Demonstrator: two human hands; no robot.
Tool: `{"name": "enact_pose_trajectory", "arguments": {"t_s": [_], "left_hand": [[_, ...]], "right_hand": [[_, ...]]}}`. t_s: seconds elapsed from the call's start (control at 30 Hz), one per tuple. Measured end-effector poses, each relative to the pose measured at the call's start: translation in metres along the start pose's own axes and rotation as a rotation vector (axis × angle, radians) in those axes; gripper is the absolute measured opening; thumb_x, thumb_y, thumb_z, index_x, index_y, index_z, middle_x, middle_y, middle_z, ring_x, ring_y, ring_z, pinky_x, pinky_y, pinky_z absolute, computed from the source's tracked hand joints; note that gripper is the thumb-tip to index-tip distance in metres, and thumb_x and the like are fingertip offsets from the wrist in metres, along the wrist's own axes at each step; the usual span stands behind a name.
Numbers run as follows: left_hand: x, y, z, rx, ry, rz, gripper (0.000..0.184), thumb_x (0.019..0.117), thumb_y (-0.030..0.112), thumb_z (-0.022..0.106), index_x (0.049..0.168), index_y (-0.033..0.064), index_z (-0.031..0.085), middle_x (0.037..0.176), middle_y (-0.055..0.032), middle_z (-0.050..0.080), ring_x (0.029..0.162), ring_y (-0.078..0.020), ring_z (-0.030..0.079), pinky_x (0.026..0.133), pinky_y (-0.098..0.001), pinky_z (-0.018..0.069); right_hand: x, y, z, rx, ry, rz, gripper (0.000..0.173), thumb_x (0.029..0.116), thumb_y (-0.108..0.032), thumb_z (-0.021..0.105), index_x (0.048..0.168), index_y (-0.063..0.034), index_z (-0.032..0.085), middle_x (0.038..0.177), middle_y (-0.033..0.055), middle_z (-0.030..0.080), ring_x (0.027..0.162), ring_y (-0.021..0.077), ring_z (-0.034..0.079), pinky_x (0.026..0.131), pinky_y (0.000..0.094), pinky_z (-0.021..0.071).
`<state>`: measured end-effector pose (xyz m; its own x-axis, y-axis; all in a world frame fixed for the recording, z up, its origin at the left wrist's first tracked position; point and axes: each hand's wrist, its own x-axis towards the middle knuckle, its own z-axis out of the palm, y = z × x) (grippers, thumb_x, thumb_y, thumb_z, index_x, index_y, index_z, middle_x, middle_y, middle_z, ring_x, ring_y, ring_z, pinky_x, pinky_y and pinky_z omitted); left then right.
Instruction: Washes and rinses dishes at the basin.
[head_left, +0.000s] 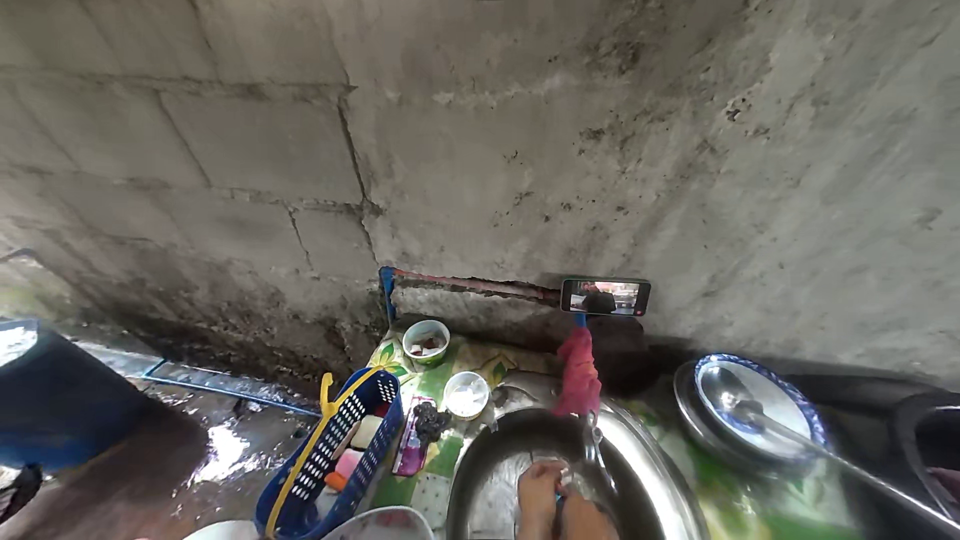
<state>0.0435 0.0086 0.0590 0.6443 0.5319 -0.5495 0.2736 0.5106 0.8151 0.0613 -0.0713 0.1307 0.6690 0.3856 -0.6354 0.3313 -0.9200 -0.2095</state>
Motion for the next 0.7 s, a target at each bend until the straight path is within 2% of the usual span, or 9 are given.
{"name": "enact_pose_trajectory", "arguments": {"t_s": [0.07,0.13,0.17,0.27,0.4,0.5,0.57,0.63,0.7], "left_hand": [[-0.001,0.002,0.009,0.018,0.088,-0.026,0.036,0.1092,0.022,0.048,0.131,-0.0057,0.056,0.105,-0.0217,0.068,0.092,-0.0286,0.067,0.086,-0.0464,0.0544],[-0.01,0.007,0.01,-0.006,0.043,-0.095,0.054,0.1117,0.035,0.039,0.147,-0.0062,0.038,0.13,-0.0313,0.058,0.117,-0.0399,0.061,0.101,-0.0551,0.0488],[-0.014,0.01,0.004,0.01,0.022,-0.106,0.056,0.1111,0.035,0.041,0.149,-0.0059,0.036,0.133,-0.0314,0.057,0.118,-0.0401,0.061,0.101,-0.0543,0.0495],[-0.013,0.006,-0.014,0.153,-0.029,-0.026,0.054,0.0979,0.017,0.068,0.144,-0.0033,0.05,0.117,-0.0243,0.07,0.101,-0.0325,0.07,0.091,-0.0487,0.0555],[-0.005,-0.001,-0.014,-0.009,-0.293,-0.053,0.063,0.1046,0.024,0.059,0.159,0.0146,0.027,0.124,-0.0228,0.065,0.098,-0.0287,0.069,0.085,-0.0479,0.0574],[0.007,-0.005,0.002,0.116,-0.382,0.019,0.05,0.1062,0.027,0.055,0.15,0.0072,0.042,0.121,-0.0192,0.063,0.095,-0.0228,0.066,0.085,-0.0429,0.0553],[0.014,-0.01,0.013,0.309,-0.409,0.038,0.045,0.1085,0.033,0.048,0.14,0.0015,0.054,0.123,-0.0209,0.065,0.108,-0.0272,0.065,0.098,-0.0473,0.0513],[0.018,-0.012,0.026,0.437,-0.414,-0.01,0.052,0.1102,0.039,0.04,0.141,0.0005,0.056,0.134,-0.0244,0.061,0.126,-0.0345,0.058,0.11,-0.054,0.0427],[0.021,-0.012,0.039,0.514,-0.323,-0.108,0.058,0.1105,0.044,0.034,0.133,-0.0017,0.062,0.134,-0.0258,0.062,0.128,-0.0382,0.057,0.109,-0.058,0.0424]], "right_hand": [[0.01,0.0,0.004,-0.079,0.132,0.012,0.057,0.0905,-0.029,0.068,0.136,0.0028,0.056,0.123,0.0259,0.067,0.111,0.0432,0.067,0.089,0.0614,0.0538],[0.017,0.008,-0.002,-0.093,0.188,0.021,0.056,0.0906,-0.026,0.069,0.135,0.0058,0.057,0.124,0.0283,0.067,0.112,0.0456,0.066,0.09,0.0626,0.053],[0.019,0.011,-0.01,-0.084,0.158,0.024,0.058,0.0916,-0.029,0.069,0.137,0.0054,0.056,0.125,0.0285,0.066,0.113,0.046,0.066,0.091,0.0631,0.0527],[0.028,0.022,-0.029,-0.075,0.02,0.028,0.078,0.0907,-0.046,0.071,0.147,0.0019,0.047,0.135,0.0273,0.062,0.121,0.0446,0.063,0.097,0.0628,0.0507],[0.032,0.031,-0.028,0.121,-0.085,-0.021,0.079,0.0939,-0.058,0.063,0.142,0.0039,0.052,0.133,0.0286,0.062,0.125,0.0442,0.06,0.103,0.0639,0.0464],[0.014,0.023,-0.036,-0.027,-0.093,0.06,0.077,0.0979,-0.056,0.055,0.15,0.0003,0.044,0.133,0.0278,0.063,0.124,0.044,0.062,0.099,0.0645,0.0482],[-0.002,0.012,-0.042,-0.203,-0.095,0.114,0.076,0.095,-0.049,0.06,0.152,-0.0021,0.042,0.134,0.0271,0.062,0.122,0.0454,0.062,0.094,0.0657,0.0498],[-0.007,0.008,-0.039,-0.348,-0.05,0.12,0.073,0.0886,-0.038,0.07,0.146,0.0003,0.048,0.133,0.0272,0.063,0.121,0.0463,0.061,0.093,0.0659,0.0492],[-0.005,0.009,-0.03,-0.458,0.04,0.101,0.063,0.0848,-0.025,0.074,0.138,0.0039,0.055,0.131,0.0283,0.062,0.12,0.0464,0.06,0.096,0.0643,0.0466]]}}
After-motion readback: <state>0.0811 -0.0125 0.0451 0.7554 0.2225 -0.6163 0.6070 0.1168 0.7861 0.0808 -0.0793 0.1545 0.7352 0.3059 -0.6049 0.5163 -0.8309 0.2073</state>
